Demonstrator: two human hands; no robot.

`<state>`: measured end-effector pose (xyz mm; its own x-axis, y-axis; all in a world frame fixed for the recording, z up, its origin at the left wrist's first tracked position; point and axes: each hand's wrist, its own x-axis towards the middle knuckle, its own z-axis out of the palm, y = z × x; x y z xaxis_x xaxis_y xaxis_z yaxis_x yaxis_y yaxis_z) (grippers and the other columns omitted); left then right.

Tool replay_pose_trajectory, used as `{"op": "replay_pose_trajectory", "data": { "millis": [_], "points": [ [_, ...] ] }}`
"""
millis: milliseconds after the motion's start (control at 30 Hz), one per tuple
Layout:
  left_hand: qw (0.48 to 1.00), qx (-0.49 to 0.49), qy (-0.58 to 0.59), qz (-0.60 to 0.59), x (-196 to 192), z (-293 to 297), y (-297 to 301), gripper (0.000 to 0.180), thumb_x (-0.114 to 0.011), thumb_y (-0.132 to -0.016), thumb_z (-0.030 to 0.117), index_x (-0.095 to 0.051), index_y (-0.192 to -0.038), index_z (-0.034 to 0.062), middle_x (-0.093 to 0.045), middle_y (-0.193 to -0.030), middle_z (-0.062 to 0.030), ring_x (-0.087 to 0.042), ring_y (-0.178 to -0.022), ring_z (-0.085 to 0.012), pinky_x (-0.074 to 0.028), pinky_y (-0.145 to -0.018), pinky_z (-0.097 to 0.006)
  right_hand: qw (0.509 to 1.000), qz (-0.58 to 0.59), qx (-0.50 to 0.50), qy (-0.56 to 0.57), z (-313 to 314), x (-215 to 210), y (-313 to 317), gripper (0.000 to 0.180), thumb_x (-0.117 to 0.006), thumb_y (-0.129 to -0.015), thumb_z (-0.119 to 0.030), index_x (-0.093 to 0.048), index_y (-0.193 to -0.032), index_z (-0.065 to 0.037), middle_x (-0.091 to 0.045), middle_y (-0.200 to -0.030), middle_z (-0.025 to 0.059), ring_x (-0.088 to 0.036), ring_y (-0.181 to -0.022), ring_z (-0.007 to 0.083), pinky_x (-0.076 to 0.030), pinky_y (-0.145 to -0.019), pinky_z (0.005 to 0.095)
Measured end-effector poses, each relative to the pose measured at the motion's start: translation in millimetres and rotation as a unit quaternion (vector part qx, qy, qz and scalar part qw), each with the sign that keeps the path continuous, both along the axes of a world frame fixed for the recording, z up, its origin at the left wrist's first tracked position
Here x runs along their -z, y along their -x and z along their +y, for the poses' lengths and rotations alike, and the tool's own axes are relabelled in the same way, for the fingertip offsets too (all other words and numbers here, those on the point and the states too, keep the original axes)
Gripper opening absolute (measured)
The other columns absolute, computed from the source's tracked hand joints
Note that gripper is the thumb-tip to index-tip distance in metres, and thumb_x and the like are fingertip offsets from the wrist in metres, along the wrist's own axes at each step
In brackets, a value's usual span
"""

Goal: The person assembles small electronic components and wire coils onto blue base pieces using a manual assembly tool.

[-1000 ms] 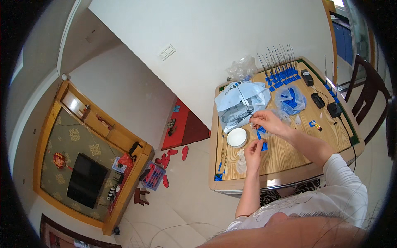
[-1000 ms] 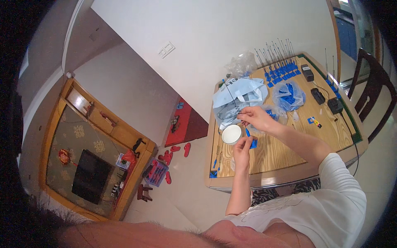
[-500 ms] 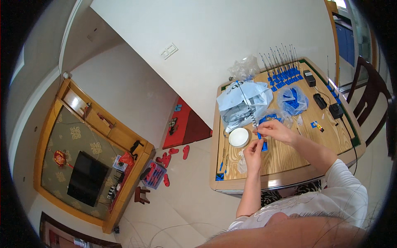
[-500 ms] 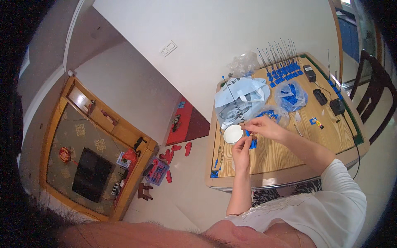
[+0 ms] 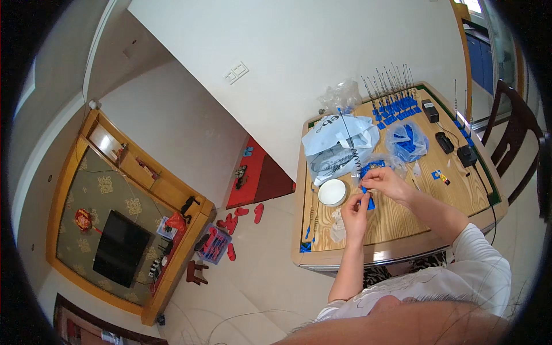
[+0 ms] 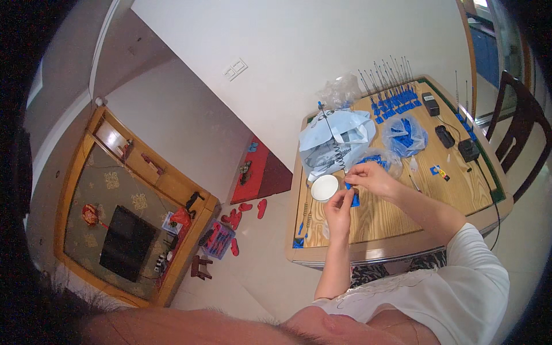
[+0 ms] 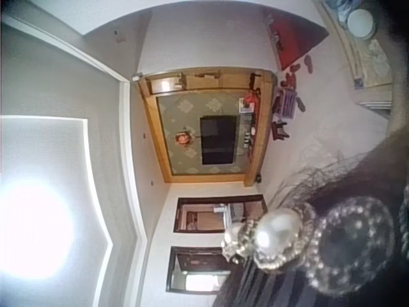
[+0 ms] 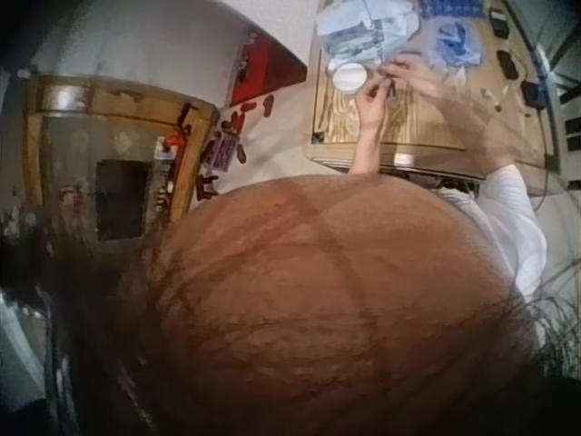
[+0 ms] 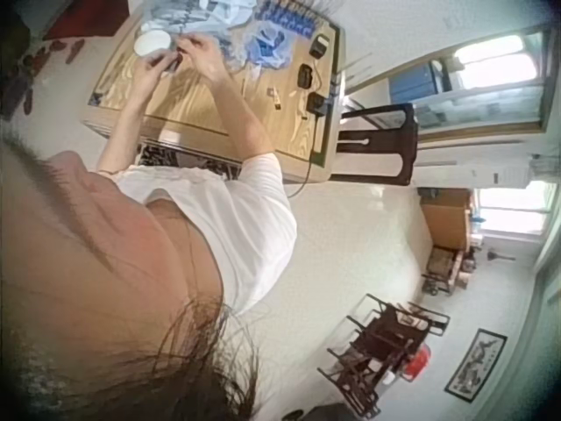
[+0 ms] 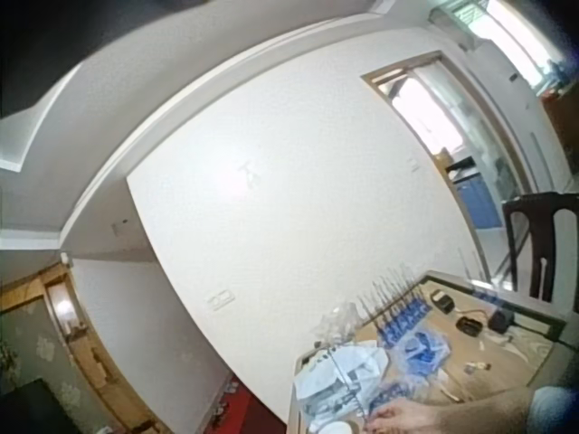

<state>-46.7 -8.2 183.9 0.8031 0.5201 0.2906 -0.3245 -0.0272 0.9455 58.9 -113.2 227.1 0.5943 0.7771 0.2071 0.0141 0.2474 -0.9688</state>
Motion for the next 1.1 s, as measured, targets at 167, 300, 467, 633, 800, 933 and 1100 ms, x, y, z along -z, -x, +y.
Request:
{"op": "replay_pose_trajectory", "data": {
  "millis": [167, 300, 467, 633, 800, 933, 1100],
  "points": [
    [1.0, -0.007, -0.005, 0.003, 1.6, -0.9, -0.8, 0.011, -0.062, -0.087, 0.01, -0.066, -0.088, -0.0009, -0.066, -0.084, -0.0036, -0.059, -0.078, -0.0075, -0.045, -0.073, -0.021, 1.0, 0.009, 0.02, -0.005, 0.1, 1.0, 3.8, 0.015, -0.061, -0.087, -0.013, -0.064, -0.09, 0.002, -0.064, -0.085, 0.0034, -0.058, -0.081, 0.0091, -0.046, -0.072, 0.023],
    [1.0, -0.015, -0.018, 0.013, 8.6, 1.0, -2.4, 0.012, -0.061, -0.087, 0.009, -0.066, -0.089, -0.0012, -0.066, -0.084, -0.0042, -0.059, -0.079, -0.0074, -0.045, -0.073, -0.021, 0.999, 0.02, 0.021, -0.028, 2.6, 10.0, 2.9, 0.014, -0.061, -0.086, -0.012, -0.064, -0.09, 0.001, -0.064, -0.085, 0.0031, -0.058, -0.081, 0.0086, -0.046, -0.072, 0.0229],
    [0.996, -0.05, -0.069, -0.004, 0.3, 0.2, -0.5, 0.01, -0.064, -0.085, 0.01, -0.065, -0.086, 0.0, -0.065, -0.082, -0.0032, -0.058, -0.074, -0.0087, -0.045, -0.069, -0.023, 0.999, 0.016, 0.031, -0.03, 2.6, 5.9, 6.3, 0.015, -0.061, -0.086, -0.012, -0.064, -0.092, 0.001, -0.064, -0.086, 0.0033, -0.058, -0.082, 0.0087, -0.047, -0.073, 0.0233],
    [0.91, -0.236, -0.34, -0.037, -20.1, -4.8, 5.3, 0.008, -0.066, -0.08, 0.007, -0.063, -0.083, 0.0008, -0.061, -0.079, -0.0078, -0.058, -0.072, -0.0208, -0.045, -0.066, -0.03, 0.998, 0.021, 0.039, -0.05, 3.6, 13.3, 9.9, 0.016, -0.061, -0.086, -0.011, -0.063, -0.095, 0.002, -0.064, -0.088, 0.0038, -0.059, -0.084, 0.0095, -0.047, -0.076, 0.0237],
    [0.858, -0.285, -0.426, -0.026, -35.6, -12.5, 11.8, 0.008, -0.065, -0.076, 0.006, -0.063, -0.083, 0.0025, -0.059, -0.082, -0.0102, -0.054, -0.079, -0.029, -0.043, -0.072, -0.039, 0.996, -0.01, 0.064, -0.068, 5.2, 23.5, 12.3, 0.015, -0.063, -0.084, -0.007, -0.062, -0.096, 0.002, -0.063, -0.09, 0.004, -0.058, -0.086, 0.0095, -0.047, -0.079, 0.0243],
    [0.856, -0.286, -0.43, -0.032, -34.2, -11.2, 13.0, 0.009, -0.065, -0.077, 0.007, -0.063, -0.084, 0.0026, -0.059, -0.082, -0.0101, -0.054, -0.081, -0.0284, -0.043, -0.072, -0.038, 0.994, -0.001, 0.062, -0.093, 6.3, 19.0, 15.8, 0.014, -0.064, -0.082, -0.005, -0.062, -0.095, 0.002, -0.063, -0.09, 0.0039, -0.058, -0.086, 0.0096, -0.047, -0.079, 0.0242],
    [0.859, -0.277, -0.431, -0.022, -31.4, -11.7, 12.1, 0.009, -0.065, -0.077, 0.008, -0.063, -0.084, 0.0026, -0.06, -0.083, -0.0105, -0.055, -0.08, -0.0284, -0.043, -0.072, -0.039, 0.993, 0.004, 0.067, -0.096, 5.9, 23.2, 14.3, 0.014, -0.064, -0.082, -0.004, -0.062, -0.094, 0.002, -0.062, -0.09, 0.0045, -0.058, -0.087, 0.0104, -0.047, -0.079, 0.0243]
  ]
}}
